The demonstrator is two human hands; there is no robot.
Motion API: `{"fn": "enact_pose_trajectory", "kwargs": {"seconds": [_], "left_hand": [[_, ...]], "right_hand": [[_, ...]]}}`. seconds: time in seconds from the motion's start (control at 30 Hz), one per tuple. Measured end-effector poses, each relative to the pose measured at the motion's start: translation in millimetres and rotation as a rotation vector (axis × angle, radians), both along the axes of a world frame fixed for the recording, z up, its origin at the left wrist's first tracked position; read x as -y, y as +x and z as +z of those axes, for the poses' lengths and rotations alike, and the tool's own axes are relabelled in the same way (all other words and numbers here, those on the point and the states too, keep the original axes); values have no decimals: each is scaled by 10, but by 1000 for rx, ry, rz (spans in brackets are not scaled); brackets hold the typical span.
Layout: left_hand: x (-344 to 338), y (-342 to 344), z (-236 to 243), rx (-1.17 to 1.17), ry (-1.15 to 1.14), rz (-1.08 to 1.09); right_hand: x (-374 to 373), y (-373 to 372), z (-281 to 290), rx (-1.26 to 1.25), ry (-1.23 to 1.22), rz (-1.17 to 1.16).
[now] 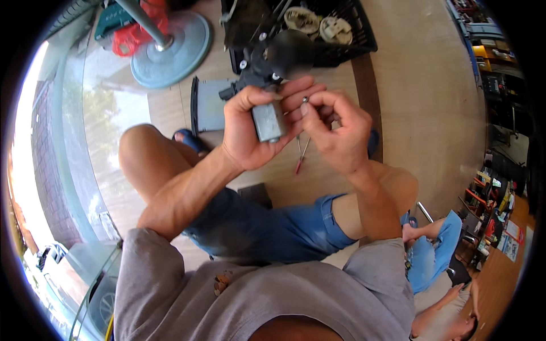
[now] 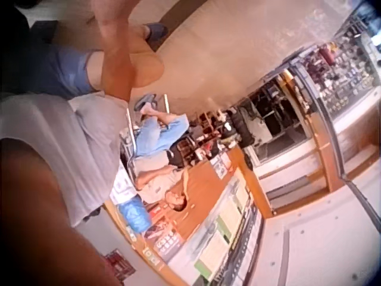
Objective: The person assembles a power window motor assembly by placing a gear housing onto the motor body, inserting a screw by hand, and tightening it using a screwdriver.
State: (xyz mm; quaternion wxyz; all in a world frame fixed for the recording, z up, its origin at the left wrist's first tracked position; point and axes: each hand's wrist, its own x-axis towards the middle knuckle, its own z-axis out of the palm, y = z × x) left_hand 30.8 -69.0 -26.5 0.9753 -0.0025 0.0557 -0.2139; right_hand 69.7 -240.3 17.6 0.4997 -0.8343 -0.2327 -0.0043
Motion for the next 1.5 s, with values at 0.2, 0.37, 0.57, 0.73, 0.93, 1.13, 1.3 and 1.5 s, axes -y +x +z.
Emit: {"fn": "enact_pose_trajectory", "kwargs": {"seconds": [0.2,0.37,0.57,0.73,0.93,1.13,1.3,1.5], "left_hand": [[43,-15,47,-81,131,-5],[56,-19,72,-72,80,9],[64,24,97,-40,43,40],[42,32,130,-27,43,16],[12,-22,32,-74,138,-53],[49,-85,-116,-51,359,-114],[-315,-275,-202,-87,380,-57],[-853,-216,-115,-61,309,154]], "right_hand": [[86,-35,-74,95,13,110],[116,-6,-55,9,58,117],[175,16,27,-306,296,50],[206,38,183,-418,344,66],[293,130,167,-517,515,129],[385,184,165,-515,342,158],[702,477,147,-346,205,33],[1018,596,240,-356,332,-214]]}}
